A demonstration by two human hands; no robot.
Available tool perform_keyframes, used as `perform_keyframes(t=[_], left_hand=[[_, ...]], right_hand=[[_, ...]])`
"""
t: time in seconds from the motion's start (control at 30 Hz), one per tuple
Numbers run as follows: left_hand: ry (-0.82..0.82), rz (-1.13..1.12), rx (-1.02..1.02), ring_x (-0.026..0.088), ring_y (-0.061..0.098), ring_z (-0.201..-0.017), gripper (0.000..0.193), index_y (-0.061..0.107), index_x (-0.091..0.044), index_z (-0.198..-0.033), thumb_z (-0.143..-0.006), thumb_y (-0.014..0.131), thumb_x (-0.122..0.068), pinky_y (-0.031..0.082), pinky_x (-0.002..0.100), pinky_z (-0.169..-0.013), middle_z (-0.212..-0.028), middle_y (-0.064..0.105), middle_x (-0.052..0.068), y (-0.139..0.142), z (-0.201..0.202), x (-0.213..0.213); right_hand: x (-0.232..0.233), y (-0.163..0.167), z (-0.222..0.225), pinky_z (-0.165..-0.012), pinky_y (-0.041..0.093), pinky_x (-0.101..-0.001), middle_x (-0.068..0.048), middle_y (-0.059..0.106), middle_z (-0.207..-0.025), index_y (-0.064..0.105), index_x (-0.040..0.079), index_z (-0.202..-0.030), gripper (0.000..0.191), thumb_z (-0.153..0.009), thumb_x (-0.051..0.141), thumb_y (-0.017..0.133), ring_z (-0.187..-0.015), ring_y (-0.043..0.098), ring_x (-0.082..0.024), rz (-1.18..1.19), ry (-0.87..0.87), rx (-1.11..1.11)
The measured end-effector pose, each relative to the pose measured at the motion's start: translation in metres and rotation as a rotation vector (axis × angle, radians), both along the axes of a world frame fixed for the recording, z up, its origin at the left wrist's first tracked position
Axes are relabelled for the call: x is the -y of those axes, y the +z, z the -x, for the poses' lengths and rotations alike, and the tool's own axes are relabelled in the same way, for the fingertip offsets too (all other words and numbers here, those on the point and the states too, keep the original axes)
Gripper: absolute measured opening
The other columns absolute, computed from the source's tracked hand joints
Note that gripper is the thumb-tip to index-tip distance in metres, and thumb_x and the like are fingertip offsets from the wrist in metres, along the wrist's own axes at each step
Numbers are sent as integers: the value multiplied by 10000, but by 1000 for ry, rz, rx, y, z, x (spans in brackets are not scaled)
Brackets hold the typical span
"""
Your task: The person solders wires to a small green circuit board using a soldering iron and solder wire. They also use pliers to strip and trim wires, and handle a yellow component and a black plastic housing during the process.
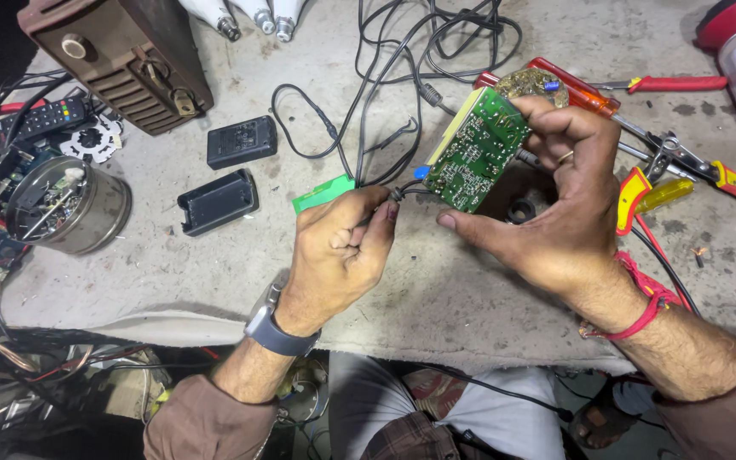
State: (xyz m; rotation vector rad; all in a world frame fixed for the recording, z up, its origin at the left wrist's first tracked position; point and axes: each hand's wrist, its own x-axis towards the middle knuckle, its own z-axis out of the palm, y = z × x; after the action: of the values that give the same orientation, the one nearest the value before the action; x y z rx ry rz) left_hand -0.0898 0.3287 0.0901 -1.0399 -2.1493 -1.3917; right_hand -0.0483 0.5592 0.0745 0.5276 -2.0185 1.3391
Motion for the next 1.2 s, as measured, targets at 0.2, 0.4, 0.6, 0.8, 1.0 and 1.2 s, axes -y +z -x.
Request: perform_keyframes(t=[0.2,0.4,0.6,0.8,1.0,1.2], left_hand=[[-58,-5,22,80,507,-612,147,714,7,-1111,-966,698,17,431,268,-585,-733,604,26,-6,15,12],[-82,14,68,108,581,-653,139,719,11,-1114,-985,694,-32,485,292,-627,-840,707,70,-3,19,14],[46,236,-35,254,656,-795,174,730,7,-1099,-991,652,-105,512,359,-723,-907,687,129,19,12,15],[-6,125,298,160,568,-635,149,705,39,-1051,-999,615,-68,441,327,-573,-765,637,104,28,6,4],[-56,2,336,42,495,-538,203,721,59,-1099,-961,631,-60,383,255,-462,-646,636,64,13,7,2],[-107,3,124,146,724,-720,217,709,54,-1148,-981,651,-72,560,269,-638,-999,776,172,0,14,6]], right_hand=[[3,1,12,-1251,451,-402,-185,436,-1486,255,81,-1371,953,-716,11,944,-1404,518,-235,39,21,13],[4,-4,14,-1245,479,-389,-171,446,-1484,258,74,-1359,946,-744,36,975,-1394,539,-216,48,30,96],[2,2,9,-1255,469,-381,-159,439,-1457,248,62,-1370,951,-762,54,980,-1382,534,-212,-13,-31,64],[4,11,5,-1284,465,-401,-177,415,-1459,261,37,-1379,933,-758,18,957,-1416,509,-236,3,-47,96],[1,6,5,-1257,476,-361,-169,430,-1478,248,42,-1372,915,-802,26,964,-1389,518,-207,5,-8,78],[0,3,7,-1235,483,-368,-175,424,-1486,246,52,-1398,943,-780,33,958,-1376,502,-213,-13,-18,66]])
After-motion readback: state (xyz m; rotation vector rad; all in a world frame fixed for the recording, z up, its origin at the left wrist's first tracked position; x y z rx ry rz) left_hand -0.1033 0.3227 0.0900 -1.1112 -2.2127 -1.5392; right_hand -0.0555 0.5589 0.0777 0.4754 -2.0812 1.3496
